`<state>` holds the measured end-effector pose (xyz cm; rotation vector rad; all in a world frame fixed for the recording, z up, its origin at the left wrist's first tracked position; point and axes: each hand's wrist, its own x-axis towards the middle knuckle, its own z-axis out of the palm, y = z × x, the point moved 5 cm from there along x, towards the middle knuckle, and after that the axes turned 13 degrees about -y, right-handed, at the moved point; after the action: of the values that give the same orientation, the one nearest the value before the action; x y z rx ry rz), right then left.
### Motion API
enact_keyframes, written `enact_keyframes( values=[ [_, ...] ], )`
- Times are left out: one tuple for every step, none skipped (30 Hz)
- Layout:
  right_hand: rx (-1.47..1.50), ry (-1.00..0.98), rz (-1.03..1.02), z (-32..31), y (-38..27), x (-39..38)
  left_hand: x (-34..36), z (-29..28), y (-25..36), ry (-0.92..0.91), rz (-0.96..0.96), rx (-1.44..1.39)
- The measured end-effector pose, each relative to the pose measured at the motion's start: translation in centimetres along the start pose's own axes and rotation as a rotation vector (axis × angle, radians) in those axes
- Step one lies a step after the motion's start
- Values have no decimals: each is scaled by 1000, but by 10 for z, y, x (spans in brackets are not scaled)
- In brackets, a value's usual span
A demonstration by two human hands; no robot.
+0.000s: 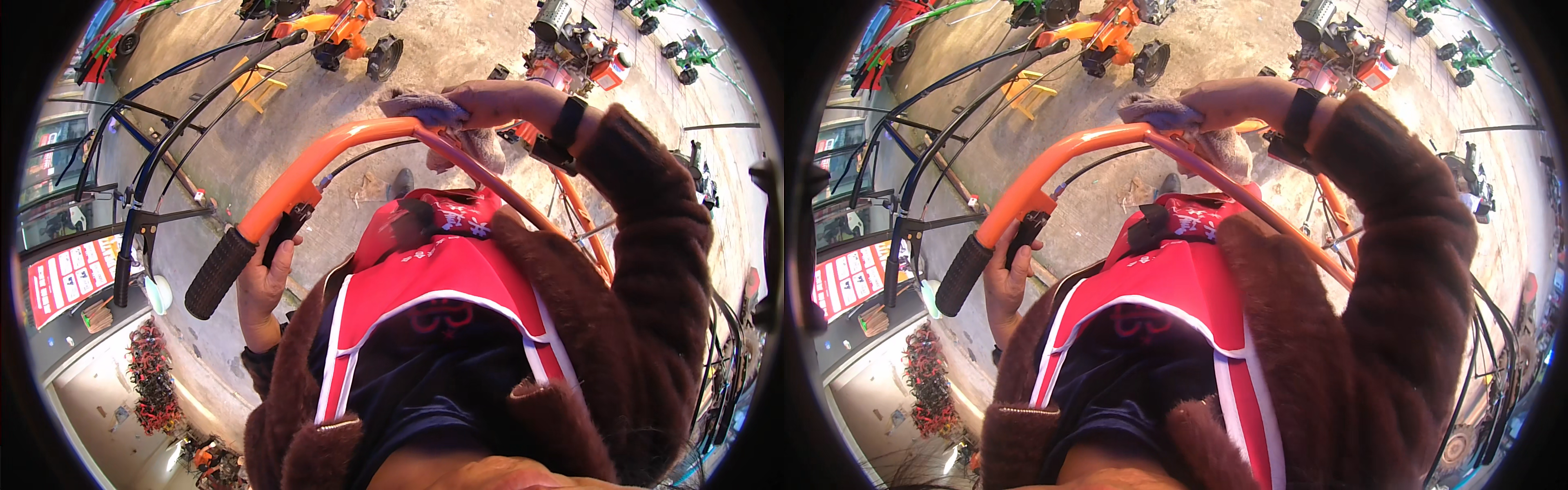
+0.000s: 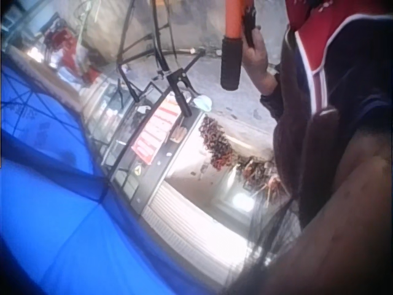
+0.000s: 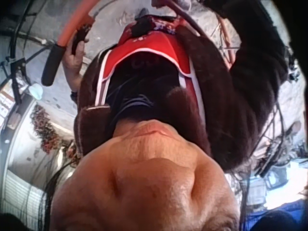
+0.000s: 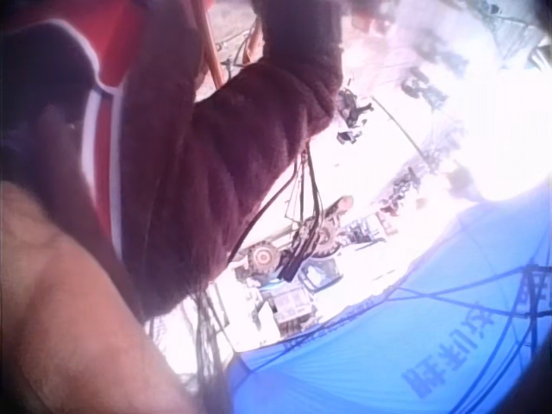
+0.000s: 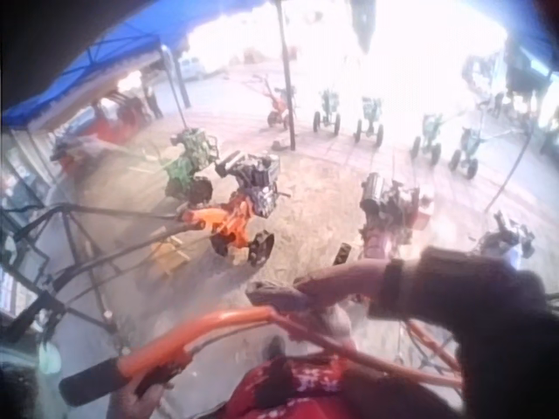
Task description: The person wipes the handlebars and frame of an orange two-wheeled tractor with a cloth, then moves to a green two-wheeled tractor and wipes its engine and frame. The person also pulls out the dipstick on the green tractor to check the oil level.
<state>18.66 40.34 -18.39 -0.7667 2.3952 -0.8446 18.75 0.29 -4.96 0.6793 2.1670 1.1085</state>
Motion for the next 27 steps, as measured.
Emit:
enact_keyframes(
  values=[
    [-13, -85, 86, 4, 11, 4, 0, 0, 1, -1, -4, 3],
    [-41, -193, 212, 13, 23, 4, -1, 1, 0, -2, -19, -7],
    [6, -277, 227, 16, 33, 0, -1, 1, 0, 0, -32, -20],
    [24, -331, 298, 18, 44, 0, -2, 2, 0, -3, -40, -23],
    [124, -258, 242, 16, 49, -5, -3, 2, 0, -4, -49, -26],
    [184, -182, 188, 13, 54, -10, -3, 2, 0, 10, -66, -31],
    [208, -203, 258, 16, 65, -13, -3, 3, 2, -6, -40, -26],
    [231, -201, 261, 17, 74, -17, -3, 3, 2, -9, -52, -19],
    [264, -179, 215, 17, 83, -20, -2, 3, 2, -10, -63, -11],
    [280, -181, 261, 20, 97, -25, -2, 3, 3, -8, -71, -6],
    [307, -165, 258, 27, 108, -28, -2, 3, 3, -11, -73, -17],
    [324, -166, 315, 37, 123, -32, -2, 3, 3, -15, -77, -30],
    [381, -148, 342, 50, 136, -34, -2, 3, 3, -20, -79, -42],
    [357, -127, 294, 58, 146, -37, -2, 3, 2, -12, -90, -53],
    [314, -126, 312, 66, 158, -41, -3, 3, 1, -4, -101, -64],
    [265, -138, 367, 75, 169, -46, -4, 3, 0, 7, -113, -75],
    [232, -128, 366, 81, 178, -47, -5, 4, -2, 0, -137, -83],
    [212, -129, 385, 88, 183, -50, -6, 4, -3, 3, -152, -87],
    [200, -129, 399, 92, 188, -51, -6, 3, -4, 14, -163, -89],
    [193, -133, 416, 96, 190, -53, -6, 3, -5, 15, -156, -149],
    [186, -138, 426, 98, 191, -54, -6, 3, -4, 11, -148, -165],
    [188, -142, 434, 99, 191, -54, -5, 2, -3, 9, -136, -174],
    [191, -146, 442, 100, 190, -53, -4, 0, -2, -7, -138, -142],
    [191, -160, 449, 99, 189, -52, -3, 0, -2, -44, -159, -153],
    [190, -172, 453, 98, 187, -50, -2, 1, 0, -66, -146, -167],
    [195, -185, 452, 94, 186, -46, 0, 0, 3, -79, -114, -185],
    [200, -201, 449, 89, 183, -42, 1, 0, 5, -61, -86, -202]
  ],
)
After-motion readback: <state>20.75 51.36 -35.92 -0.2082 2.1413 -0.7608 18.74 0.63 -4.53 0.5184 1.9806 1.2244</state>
